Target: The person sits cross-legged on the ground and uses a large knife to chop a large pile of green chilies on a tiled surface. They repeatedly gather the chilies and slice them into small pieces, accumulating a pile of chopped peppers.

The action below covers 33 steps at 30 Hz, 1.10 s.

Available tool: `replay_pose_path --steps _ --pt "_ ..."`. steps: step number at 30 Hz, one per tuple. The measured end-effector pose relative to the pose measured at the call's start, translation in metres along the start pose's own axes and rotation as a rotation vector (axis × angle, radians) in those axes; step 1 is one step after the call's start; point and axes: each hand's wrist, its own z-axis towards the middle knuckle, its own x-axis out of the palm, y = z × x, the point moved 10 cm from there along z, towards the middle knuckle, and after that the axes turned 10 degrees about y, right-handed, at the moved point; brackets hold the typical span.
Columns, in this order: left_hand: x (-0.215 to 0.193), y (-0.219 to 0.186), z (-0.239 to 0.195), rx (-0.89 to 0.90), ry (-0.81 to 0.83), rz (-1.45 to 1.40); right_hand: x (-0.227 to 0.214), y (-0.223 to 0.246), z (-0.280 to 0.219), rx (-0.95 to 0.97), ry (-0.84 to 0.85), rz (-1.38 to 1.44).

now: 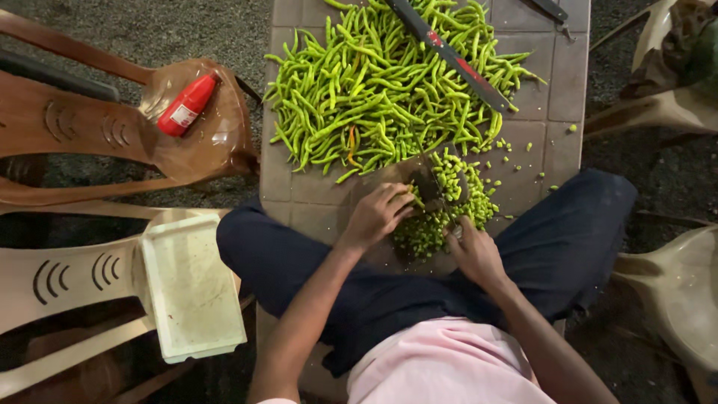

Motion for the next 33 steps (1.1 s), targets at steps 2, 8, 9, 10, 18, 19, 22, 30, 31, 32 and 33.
replay_pose_path --steps 2,8,9,10,18,19,22,30,31,32,33 --pt "0.005 0.0 -0.006 0.002 -0.015 0.028 0.002 0.002 0.001 0.041 0.043 -0.048" --pt "0.017 0.003 -0.01 -0.031 -0.073 0.03 -0.001 0.015 -0.011 0.011 0.101 -0.034" --pt "0.018 0.004 -0.011 -0.036 -0.07 0.043 0.0 0.016 -0.014 -0.01 0.102 -0.029" --pt "0.018 0.003 -0.012 -0.019 -0.062 0.033 0.003 0.016 -0.018 -0.03 0.104 -0.024" --pt "0.011 -0.007 -0.011 0.037 -0.07 0.023 0.062 0.013 0.02 -0.199 -0.13 -0.078" --pt "0.009 -0.007 -0.009 0.032 -0.071 0.028 0.067 0.003 0.024 -0.134 -0.056 -0.039" --pt "0.005 -0.009 -0.003 0.012 -0.081 0.021 0.06 -0.003 0.023 -0.091 -0.007 -0.062" --pt "0.013 -0.002 -0.003 -0.114 -0.067 0.047 0.028 -0.007 -0.003 -0.073 0.021 -0.027" --pt "0.013 -0.004 -0.003 -0.096 -0.079 0.051 0.036 -0.008 -0.006 -0.061 0.048 -0.029" --pt "0.013 -0.005 -0.003 -0.079 -0.091 0.055 0.044 -0.01 -0.008 -0.049 0.076 -0.031" --pt "0.015 -0.007 -0.002 -0.059 -0.102 0.056 0.052 -0.009 0.001 -0.065 0.062 -0.024"
